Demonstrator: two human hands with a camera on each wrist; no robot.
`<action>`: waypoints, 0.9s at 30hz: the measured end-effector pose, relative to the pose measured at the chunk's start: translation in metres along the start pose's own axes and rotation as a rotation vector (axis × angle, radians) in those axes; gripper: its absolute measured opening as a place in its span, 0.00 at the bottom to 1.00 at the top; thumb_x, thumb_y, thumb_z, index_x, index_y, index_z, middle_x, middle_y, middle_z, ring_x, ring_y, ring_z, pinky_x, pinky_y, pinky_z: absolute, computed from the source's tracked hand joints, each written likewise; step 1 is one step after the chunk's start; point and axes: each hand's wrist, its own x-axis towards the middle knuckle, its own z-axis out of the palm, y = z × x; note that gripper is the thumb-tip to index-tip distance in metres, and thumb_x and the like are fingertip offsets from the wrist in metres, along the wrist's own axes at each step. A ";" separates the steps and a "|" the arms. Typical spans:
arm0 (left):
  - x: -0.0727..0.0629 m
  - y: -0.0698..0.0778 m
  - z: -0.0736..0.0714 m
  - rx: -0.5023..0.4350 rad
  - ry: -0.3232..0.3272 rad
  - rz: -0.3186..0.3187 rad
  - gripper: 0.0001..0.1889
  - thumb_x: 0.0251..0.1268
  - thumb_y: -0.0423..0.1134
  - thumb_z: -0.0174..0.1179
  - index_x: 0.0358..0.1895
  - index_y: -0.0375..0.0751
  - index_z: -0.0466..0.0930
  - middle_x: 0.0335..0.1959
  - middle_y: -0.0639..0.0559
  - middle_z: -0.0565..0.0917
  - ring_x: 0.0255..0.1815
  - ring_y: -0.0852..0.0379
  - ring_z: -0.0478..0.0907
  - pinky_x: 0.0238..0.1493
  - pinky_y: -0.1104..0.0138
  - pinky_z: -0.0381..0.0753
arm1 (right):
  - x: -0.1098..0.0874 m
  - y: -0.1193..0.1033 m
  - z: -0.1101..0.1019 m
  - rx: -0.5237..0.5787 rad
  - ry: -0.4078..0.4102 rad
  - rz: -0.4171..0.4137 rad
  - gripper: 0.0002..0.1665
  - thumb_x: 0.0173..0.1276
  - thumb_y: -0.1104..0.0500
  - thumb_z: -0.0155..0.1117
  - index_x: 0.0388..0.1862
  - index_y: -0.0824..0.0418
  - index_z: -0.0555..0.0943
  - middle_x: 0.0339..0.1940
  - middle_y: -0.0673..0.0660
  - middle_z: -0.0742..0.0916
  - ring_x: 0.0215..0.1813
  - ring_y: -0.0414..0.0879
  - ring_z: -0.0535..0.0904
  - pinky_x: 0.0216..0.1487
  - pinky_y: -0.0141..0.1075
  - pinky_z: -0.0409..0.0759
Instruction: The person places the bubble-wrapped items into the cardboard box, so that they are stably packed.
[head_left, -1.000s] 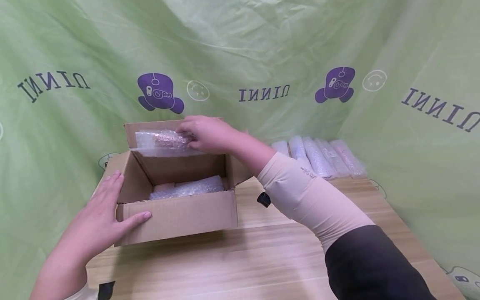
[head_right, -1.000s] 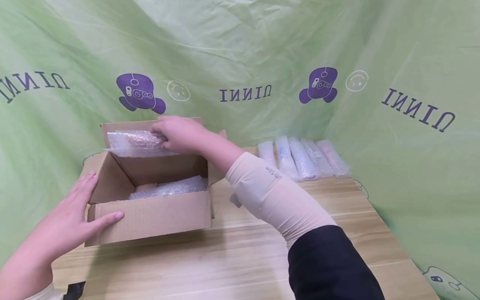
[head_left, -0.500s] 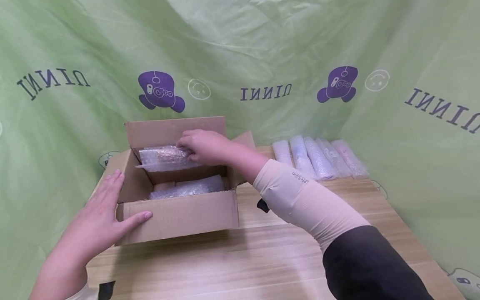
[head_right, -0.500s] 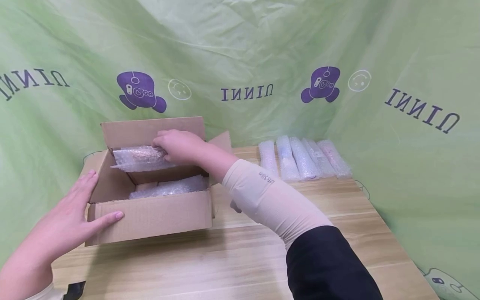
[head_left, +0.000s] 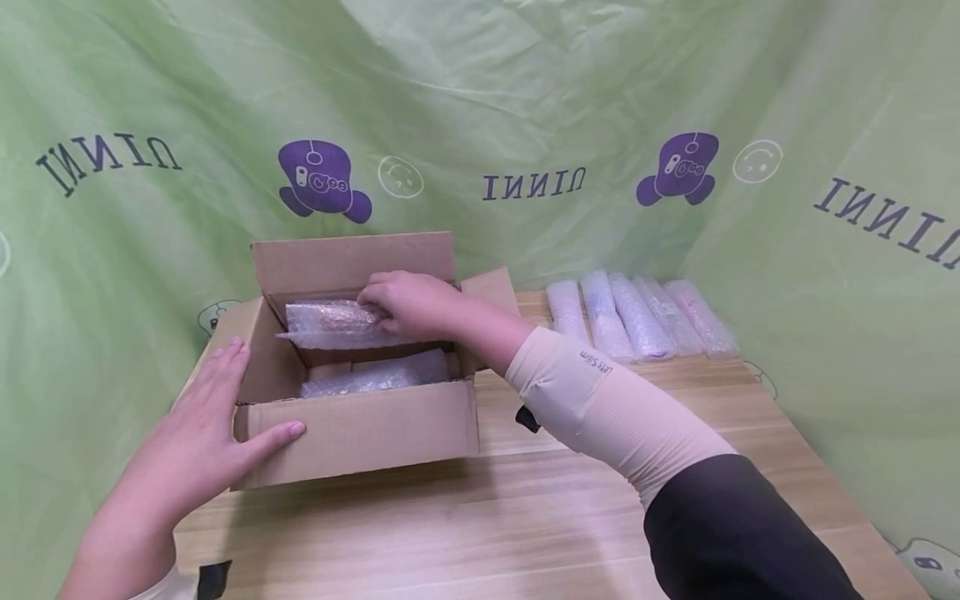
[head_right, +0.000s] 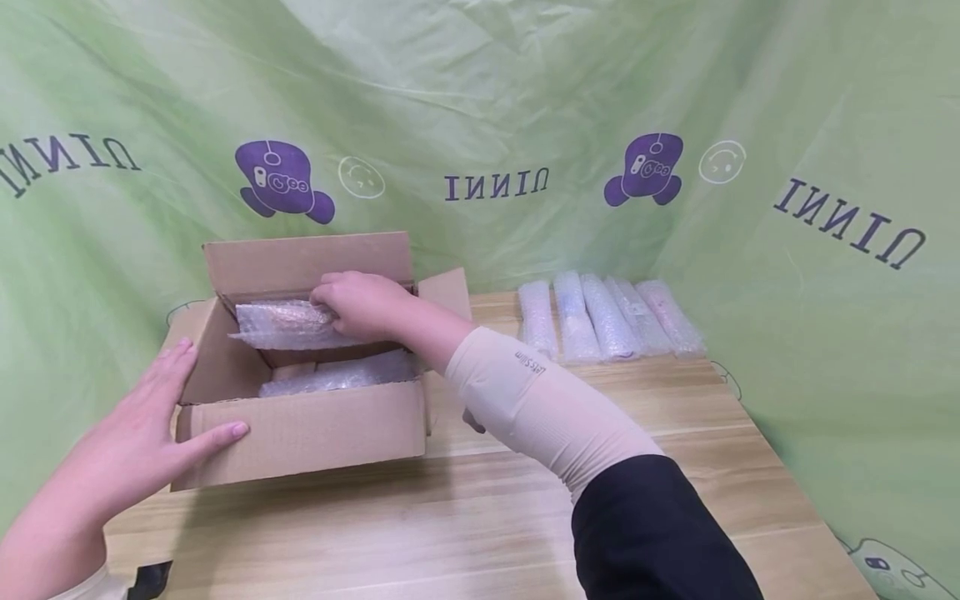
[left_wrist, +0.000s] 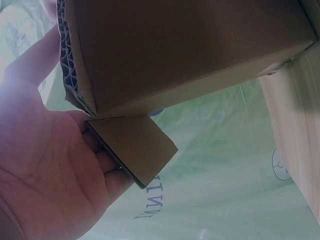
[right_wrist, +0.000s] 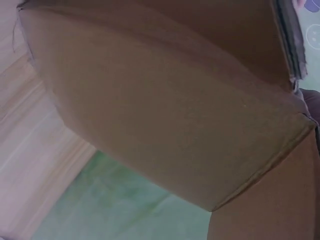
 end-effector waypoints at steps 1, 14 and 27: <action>0.000 0.000 0.000 -0.001 -0.001 0.000 0.60 0.58 0.66 0.62 0.80 0.41 0.32 0.81 0.45 0.36 0.81 0.41 0.31 0.79 0.47 0.31 | 0.000 0.000 0.001 0.007 -0.004 0.002 0.28 0.67 0.52 0.68 0.64 0.56 0.77 0.56 0.50 0.81 0.59 0.42 0.76 0.63 0.35 0.75; 0.001 0.001 -0.001 0.002 -0.011 -0.003 0.60 0.58 0.67 0.62 0.80 0.41 0.31 0.81 0.44 0.35 0.81 0.41 0.31 0.79 0.48 0.30 | -0.020 0.019 -0.029 0.054 0.019 0.096 0.38 0.65 0.39 0.66 0.69 0.55 0.72 0.64 0.49 0.78 0.63 0.42 0.75 0.66 0.35 0.73; 0.002 0.002 -0.001 0.008 -0.004 0.010 0.60 0.59 0.66 0.62 0.79 0.40 0.31 0.81 0.43 0.34 0.81 0.41 0.29 0.78 0.46 0.29 | -0.077 0.072 -0.070 0.184 0.231 0.219 0.36 0.68 0.42 0.64 0.68 0.59 0.71 0.63 0.56 0.78 0.60 0.47 0.76 0.64 0.42 0.74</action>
